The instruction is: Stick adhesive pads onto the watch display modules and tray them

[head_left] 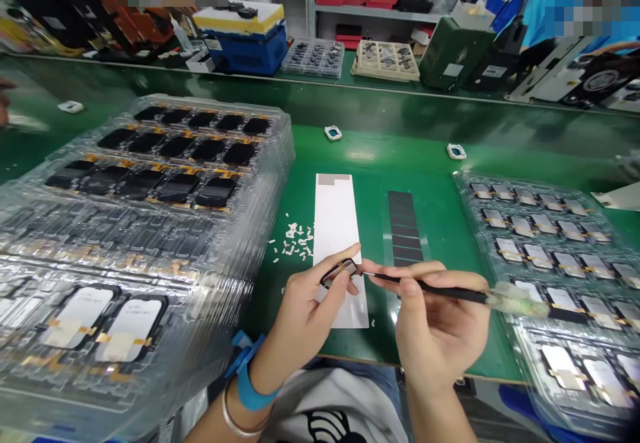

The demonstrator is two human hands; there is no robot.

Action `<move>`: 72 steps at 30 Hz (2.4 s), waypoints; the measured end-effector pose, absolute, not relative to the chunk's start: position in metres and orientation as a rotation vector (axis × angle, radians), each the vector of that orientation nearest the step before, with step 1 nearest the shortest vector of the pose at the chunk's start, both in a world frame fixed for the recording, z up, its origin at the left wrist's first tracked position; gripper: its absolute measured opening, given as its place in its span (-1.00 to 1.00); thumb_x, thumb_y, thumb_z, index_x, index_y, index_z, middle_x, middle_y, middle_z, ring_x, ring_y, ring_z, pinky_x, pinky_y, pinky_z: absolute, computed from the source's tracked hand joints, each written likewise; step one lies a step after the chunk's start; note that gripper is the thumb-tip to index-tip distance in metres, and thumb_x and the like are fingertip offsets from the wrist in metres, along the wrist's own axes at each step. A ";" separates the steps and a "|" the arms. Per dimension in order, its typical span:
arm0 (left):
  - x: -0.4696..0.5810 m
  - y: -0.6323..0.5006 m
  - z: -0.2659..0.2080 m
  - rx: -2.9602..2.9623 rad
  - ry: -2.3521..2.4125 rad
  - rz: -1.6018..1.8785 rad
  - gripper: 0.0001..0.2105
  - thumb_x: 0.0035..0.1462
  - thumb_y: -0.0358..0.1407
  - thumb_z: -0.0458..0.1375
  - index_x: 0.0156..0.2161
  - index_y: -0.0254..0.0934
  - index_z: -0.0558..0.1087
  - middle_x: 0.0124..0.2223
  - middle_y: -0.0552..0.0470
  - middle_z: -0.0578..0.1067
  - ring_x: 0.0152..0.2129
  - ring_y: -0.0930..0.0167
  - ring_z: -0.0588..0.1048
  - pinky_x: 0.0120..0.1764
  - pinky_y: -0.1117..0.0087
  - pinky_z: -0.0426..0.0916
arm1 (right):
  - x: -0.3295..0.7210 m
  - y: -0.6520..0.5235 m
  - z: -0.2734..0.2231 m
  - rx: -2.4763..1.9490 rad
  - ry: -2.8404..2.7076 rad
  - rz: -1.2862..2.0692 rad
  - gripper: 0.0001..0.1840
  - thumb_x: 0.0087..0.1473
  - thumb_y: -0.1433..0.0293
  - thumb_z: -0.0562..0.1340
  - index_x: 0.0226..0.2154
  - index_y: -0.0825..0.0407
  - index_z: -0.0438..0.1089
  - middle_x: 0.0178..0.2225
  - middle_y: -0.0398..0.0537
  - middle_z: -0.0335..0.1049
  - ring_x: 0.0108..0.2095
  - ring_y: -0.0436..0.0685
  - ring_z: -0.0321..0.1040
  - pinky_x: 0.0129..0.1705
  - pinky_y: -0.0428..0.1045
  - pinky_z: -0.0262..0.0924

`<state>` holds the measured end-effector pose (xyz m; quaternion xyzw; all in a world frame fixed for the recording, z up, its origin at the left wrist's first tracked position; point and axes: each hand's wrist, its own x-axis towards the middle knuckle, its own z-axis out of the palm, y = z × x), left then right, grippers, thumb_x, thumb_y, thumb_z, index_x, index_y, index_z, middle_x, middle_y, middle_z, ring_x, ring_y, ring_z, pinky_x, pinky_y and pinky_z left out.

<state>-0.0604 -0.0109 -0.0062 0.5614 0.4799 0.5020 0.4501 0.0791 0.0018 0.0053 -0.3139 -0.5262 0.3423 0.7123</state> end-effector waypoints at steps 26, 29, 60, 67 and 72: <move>-0.055 -0.007 -0.009 1.660 1.330 1.365 -0.62 0.28 -0.43 0.11 0.18 -0.32 0.48 -0.45 0.10 0.43 -0.54 0.50 0.32 -0.43 0.51 0.29 | 0.066 -0.005 0.008 -0.631 -1.173 0.727 -0.66 0.14 0.76 0.16 -0.15 0.05 0.26 -0.28 -0.07 0.50 -0.27 0.09 0.58 -0.26 0.03 0.62; -0.055 -0.008 -0.010 1.681 1.355 1.326 -0.55 0.28 -0.47 0.07 0.25 -0.28 0.40 -0.35 0.06 0.51 -0.53 0.50 0.35 -0.43 0.52 0.29 | 0.056 -0.008 0.006 -0.608 -1.237 0.689 -0.61 0.09 0.80 0.16 -0.13 0.06 0.25 -0.24 -0.05 0.50 -0.20 0.12 0.58 -0.14 0.11 0.61; -0.059 -0.015 -0.006 1.622 1.296 1.160 -0.51 0.41 -0.25 -0.11 0.39 -0.25 0.13 0.03 -0.14 0.50 -0.13 0.30 0.50 -0.05 0.30 0.39 | 0.049 -0.005 -0.005 -0.703 -1.208 0.643 -0.65 0.12 0.75 0.20 -0.15 0.05 0.25 -0.27 -0.09 0.51 -0.26 0.09 0.57 -0.13 0.17 0.62; -0.059 -0.016 -0.007 1.622 1.292 1.167 -0.50 0.43 -0.23 -0.15 0.40 -0.25 0.14 0.01 -0.15 0.50 -0.14 0.29 0.49 0.00 0.28 0.38 | 0.050 -0.004 -0.007 -0.729 -1.219 0.630 -0.68 0.14 0.72 0.21 -0.16 0.03 0.25 -0.28 -0.07 0.51 -0.19 0.16 0.59 -0.17 0.17 0.63; -0.059 -0.014 -0.006 1.623 1.305 1.159 -0.51 0.42 -0.25 -0.14 0.39 -0.29 0.17 -0.08 -0.11 0.50 -0.24 0.33 0.47 0.00 0.30 0.36 | 0.050 -0.004 -0.007 -0.727 -1.221 0.628 -0.66 0.12 0.74 0.21 -0.16 0.04 0.25 -0.27 -0.09 0.50 -0.22 0.15 0.59 -0.14 0.20 0.62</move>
